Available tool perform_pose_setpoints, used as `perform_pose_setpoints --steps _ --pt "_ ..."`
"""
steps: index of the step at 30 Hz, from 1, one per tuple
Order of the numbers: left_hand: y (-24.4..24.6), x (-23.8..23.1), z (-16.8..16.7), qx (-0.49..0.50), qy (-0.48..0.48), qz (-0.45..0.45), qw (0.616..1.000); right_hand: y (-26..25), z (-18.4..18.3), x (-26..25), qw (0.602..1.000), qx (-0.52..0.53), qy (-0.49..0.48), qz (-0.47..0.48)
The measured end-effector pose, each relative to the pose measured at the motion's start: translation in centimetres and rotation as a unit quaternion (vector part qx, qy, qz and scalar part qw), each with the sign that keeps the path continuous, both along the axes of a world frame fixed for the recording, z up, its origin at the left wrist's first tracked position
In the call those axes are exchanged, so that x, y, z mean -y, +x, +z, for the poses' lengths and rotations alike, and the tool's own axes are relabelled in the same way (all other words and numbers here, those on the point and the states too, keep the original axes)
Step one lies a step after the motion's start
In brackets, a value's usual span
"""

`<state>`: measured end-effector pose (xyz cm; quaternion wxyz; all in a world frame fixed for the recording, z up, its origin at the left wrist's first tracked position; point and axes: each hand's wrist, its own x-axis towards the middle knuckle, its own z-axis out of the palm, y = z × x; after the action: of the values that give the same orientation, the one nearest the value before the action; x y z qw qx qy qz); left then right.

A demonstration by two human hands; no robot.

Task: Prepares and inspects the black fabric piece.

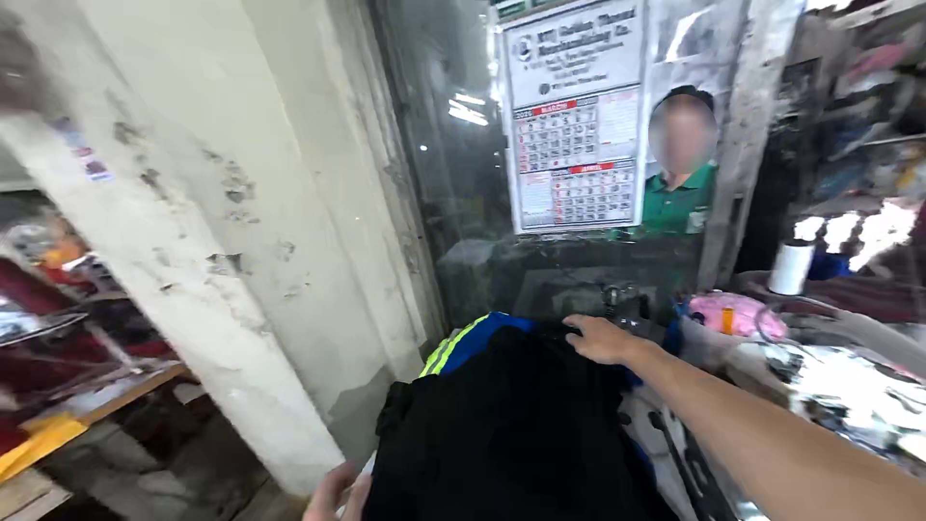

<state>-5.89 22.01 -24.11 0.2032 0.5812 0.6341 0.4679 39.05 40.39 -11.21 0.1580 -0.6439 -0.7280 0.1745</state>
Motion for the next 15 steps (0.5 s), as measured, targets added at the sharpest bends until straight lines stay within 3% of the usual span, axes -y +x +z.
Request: perform_pose_setpoints --steps 3,7,11,13,15 --pt "1.3 -3.3 0.6 -0.037 -0.024 0.033 0.999 -0.2 -3.2 -2.6 0.998 0.040 -0.038 -0.030" --pt "1.8 -6.7 0.6 -0.135 -0.079 0.039 0.987 -0.2 -3.5 -2.0 0.990 0.114 -0.029 -0.077" --pt "3.3 -5.0 3.0 -0.156 0.063 0.075 0.983 1.3 -0.8 0.0 0.995 0.001 0.061 -0.081" --pt "4.4 -2.6 4.0 -0.144 0.155 0.025 0.977 1.5 1.5 3.4 0.988 -0.084 0.099 -0.079" --pt "4.8 0.4 4.8 -0.116 0.203 -0.121 0.965 1.9 3.6 7.9 0.981 -0.145 0.119 -0.054"
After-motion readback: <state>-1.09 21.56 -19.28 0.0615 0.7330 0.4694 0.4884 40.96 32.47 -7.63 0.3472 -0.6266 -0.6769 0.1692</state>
